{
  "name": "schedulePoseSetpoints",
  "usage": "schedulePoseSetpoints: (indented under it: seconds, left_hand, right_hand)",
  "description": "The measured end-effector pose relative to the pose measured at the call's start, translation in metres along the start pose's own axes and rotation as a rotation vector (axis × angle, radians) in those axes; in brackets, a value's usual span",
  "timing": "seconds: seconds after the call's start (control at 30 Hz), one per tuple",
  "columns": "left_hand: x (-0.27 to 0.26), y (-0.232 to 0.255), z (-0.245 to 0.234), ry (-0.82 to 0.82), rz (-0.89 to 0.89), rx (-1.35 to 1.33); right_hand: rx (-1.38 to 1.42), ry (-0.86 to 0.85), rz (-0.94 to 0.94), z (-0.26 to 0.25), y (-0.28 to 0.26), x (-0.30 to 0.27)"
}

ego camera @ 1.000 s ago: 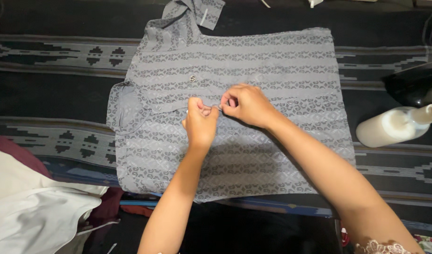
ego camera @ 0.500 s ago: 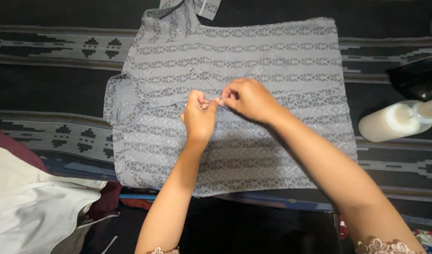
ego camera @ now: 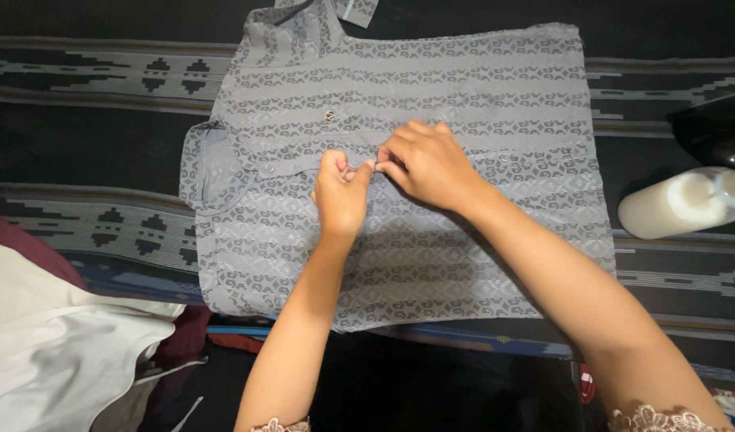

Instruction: The person irons a grey patterned shirt, a blue patterned shirt, and a pair of dark blue jeans on a patterned tablecloth. They use a spray bottle to moisten the garments before ironing and place the finished items into a black laundry basket.

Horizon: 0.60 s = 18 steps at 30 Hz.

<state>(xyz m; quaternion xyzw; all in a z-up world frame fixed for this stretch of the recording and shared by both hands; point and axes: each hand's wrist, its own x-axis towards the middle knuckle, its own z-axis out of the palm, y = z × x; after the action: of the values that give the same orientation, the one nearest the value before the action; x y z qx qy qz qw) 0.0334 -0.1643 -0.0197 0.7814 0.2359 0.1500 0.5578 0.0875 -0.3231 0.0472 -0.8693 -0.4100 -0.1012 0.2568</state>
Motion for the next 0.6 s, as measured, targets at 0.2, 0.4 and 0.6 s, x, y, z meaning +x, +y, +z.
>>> schedulePoseSetpoints:
  seconds: [0.2,0.4,0.6]
  left_hand:
    - [0.000,-0.009,0.004,-0.001,0.129,0.158]
    - [-0.001,-0.012,0.004,-0.024,0.189,0.130]
    - [-0.001,-0.005,-0.001,-0.083,0.227,0.250]
  right_hand:
    - [0.261,-0.152,0.248,0.005,0.007,0.002]
    - [0.317,-0.287,0.300,0.012,0.035,0.010]
    - [0.318,-0.277,0.191,0.026,0.051,0.008]
